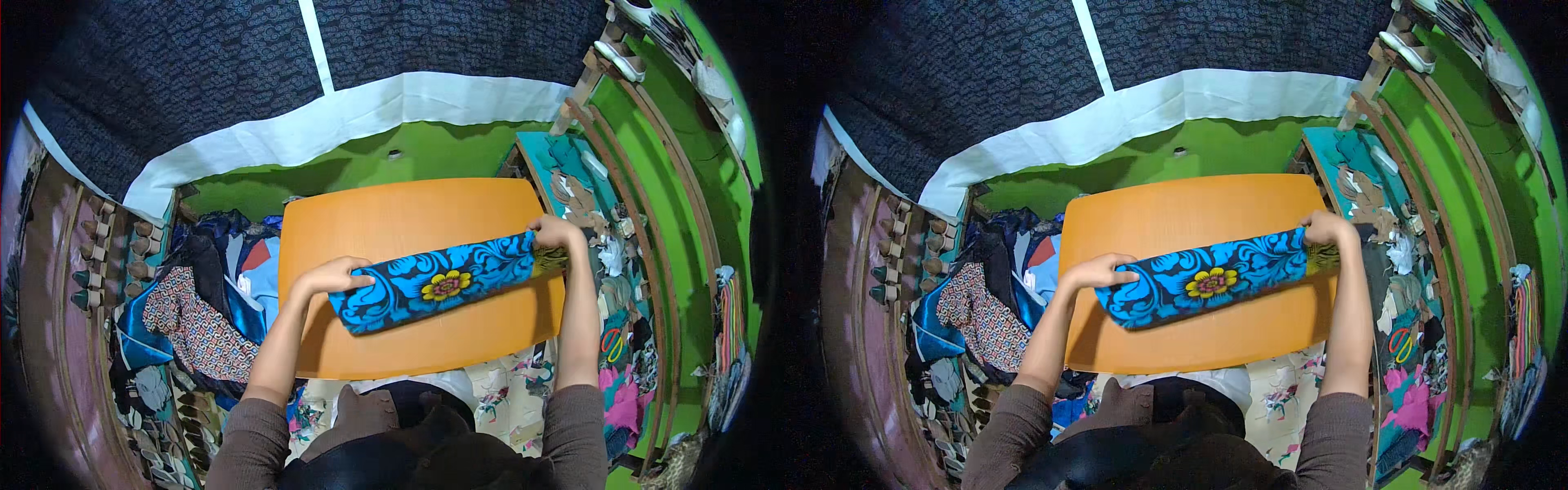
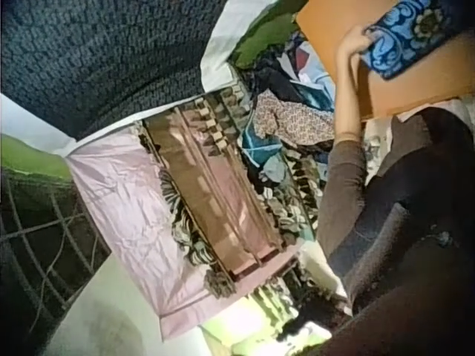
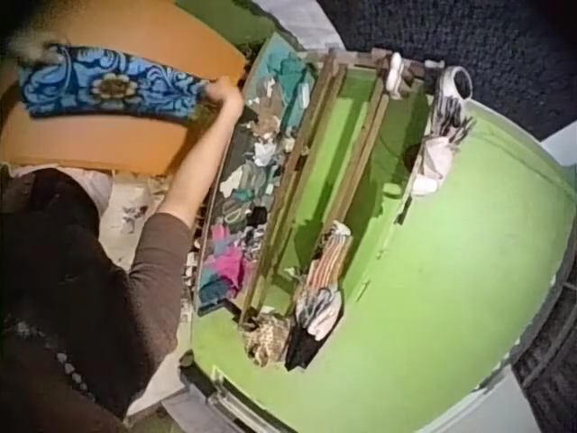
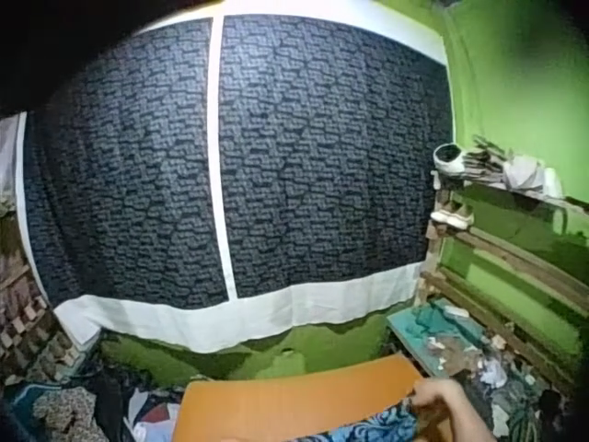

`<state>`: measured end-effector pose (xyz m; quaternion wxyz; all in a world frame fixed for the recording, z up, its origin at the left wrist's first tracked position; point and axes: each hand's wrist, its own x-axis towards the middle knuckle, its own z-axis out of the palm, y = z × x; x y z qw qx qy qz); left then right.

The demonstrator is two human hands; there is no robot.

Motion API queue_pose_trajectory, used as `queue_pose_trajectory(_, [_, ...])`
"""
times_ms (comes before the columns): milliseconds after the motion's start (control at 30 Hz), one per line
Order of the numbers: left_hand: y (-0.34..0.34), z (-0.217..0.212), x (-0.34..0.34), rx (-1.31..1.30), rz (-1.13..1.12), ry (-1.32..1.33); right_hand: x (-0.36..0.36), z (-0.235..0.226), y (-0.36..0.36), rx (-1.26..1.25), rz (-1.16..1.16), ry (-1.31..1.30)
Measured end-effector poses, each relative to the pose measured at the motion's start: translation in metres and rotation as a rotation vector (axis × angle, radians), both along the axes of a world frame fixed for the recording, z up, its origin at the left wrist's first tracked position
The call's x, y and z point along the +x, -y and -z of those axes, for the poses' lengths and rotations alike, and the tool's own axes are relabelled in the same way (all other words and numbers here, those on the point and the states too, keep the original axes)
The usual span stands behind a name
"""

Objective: Fold three different pieces of fabric or clothing on a table and place them on a shelf.

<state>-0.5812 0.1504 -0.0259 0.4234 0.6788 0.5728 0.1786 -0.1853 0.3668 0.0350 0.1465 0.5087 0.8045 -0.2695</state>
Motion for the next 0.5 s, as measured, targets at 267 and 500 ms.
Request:
queue_pose_trajectory(267, [0.007,0.07,0.001,-0.11,-0.125,-0.406,-0.063,0.086,0.019,0.465,-0.015,0.314])
queue_pose_trajectory(500, [0.036,0.107,0.051,0.514,-0.17,-0.768,-0.112,0.187,0.124,0.684,0.134,-0.22])
